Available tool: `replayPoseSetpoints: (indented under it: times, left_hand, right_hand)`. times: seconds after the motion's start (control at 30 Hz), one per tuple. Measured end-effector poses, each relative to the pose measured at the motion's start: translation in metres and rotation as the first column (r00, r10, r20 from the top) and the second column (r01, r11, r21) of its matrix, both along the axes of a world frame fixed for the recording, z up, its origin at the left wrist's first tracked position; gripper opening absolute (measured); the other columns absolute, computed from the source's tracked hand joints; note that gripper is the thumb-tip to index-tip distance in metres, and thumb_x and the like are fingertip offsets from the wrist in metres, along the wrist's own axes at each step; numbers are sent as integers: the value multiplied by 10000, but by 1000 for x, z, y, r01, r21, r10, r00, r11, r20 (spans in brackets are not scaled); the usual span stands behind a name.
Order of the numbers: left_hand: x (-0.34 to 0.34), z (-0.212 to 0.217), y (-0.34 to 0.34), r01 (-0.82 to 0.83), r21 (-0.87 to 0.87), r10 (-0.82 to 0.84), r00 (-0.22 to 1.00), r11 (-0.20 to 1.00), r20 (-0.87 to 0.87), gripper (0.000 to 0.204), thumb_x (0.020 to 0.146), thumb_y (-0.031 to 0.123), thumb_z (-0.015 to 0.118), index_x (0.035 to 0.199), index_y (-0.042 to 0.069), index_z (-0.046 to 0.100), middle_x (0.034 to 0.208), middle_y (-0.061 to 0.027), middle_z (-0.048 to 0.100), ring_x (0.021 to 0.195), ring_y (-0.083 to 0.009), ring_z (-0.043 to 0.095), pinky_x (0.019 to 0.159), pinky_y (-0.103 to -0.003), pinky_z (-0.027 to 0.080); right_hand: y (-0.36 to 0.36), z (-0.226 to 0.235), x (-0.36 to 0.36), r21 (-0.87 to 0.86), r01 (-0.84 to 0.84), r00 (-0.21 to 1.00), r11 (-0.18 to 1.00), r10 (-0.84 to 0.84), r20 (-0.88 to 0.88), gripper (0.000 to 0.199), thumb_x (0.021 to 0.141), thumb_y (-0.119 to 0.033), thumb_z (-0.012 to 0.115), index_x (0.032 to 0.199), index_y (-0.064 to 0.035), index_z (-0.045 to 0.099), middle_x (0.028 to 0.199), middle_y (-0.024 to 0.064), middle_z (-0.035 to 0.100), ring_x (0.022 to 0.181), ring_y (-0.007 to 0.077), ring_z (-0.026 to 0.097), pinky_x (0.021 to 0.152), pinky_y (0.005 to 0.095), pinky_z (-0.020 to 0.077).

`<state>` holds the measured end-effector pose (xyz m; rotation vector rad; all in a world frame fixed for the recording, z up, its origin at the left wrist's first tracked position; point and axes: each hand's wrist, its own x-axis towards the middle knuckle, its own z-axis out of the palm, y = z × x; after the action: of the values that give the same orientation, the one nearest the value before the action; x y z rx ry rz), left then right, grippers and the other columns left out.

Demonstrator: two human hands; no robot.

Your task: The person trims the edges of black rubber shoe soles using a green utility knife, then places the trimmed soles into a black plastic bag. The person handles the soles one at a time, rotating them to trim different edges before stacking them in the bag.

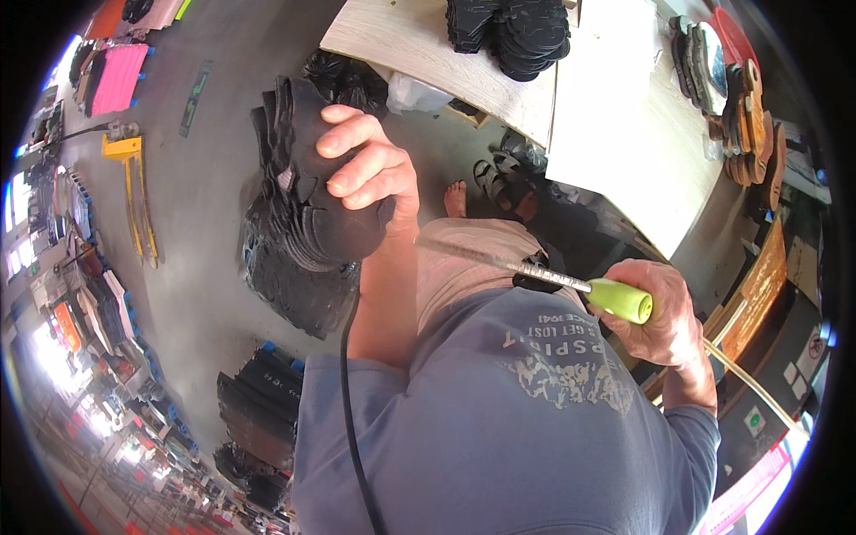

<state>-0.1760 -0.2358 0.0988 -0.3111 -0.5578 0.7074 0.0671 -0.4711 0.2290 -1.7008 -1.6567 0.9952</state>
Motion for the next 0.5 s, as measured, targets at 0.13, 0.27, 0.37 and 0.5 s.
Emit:
replayPoseSetpoints:
  times: [0.13, 0.27, 0.37, 0.5]
  left_hand:
    - [-11, -7, 7, -9, 161, 35, 987, 987, -159, 401, 1041, 171, 561, 1403, 2, 541, 1214, -135, 646, 1005, -297, 685, 833, -393, 609]
    - [-24, -15, -2, -43, 146, 99, 910, 988, -402, 426, 1029, 188, 612, 1423, 49, 530, 1337, -101, 620, 1164, -316, 630, 1002, -459, 530]
    - [-21, -27, -10, -164, 222, 246, 874, 961, -418, 616, 1092, 430, 458, 1573, 58, 359, 1545, -150, 461, 1320, -397, 529, 1138, -563, 435]
    - [-21, -33, -18, -207, 233, 302, 795, 950, -526, 742, 1068, 509, 492, 1601, 41, 277, 1586, -165, 428, 1357, -410, 514, 1142, -587, 459]
  right_hand:
    - [5, 0, -3, -39, 19, 1000, 999, -19, -5, 341, 799, -118, 860, 1054, -53, 643, 861, 100, 718, 748, 298, 719, 687, 375, 553]
    - [5, 7, 5, -156, 174, 983, 972, -163, 81, 297, 829, -84, 828, 1064, -34, 653, 827, 108, 717, 750, 251, 722, 681, 363, 546]
    - [3, 9, 12, -170, 132, 990, 977, -122, 65, 303, 858, -93, 812, 1096, -24, 638, 829, 116, 717, 722, 273, 713, 660, 356, 542]
    - [-4, 5, 15, -147, 111, 991, 983, -100, 85, 298, 899, -112, 791, 1129, -25, 623, 851, 146, 710, 737, 314, 715, 656, 386, 548]
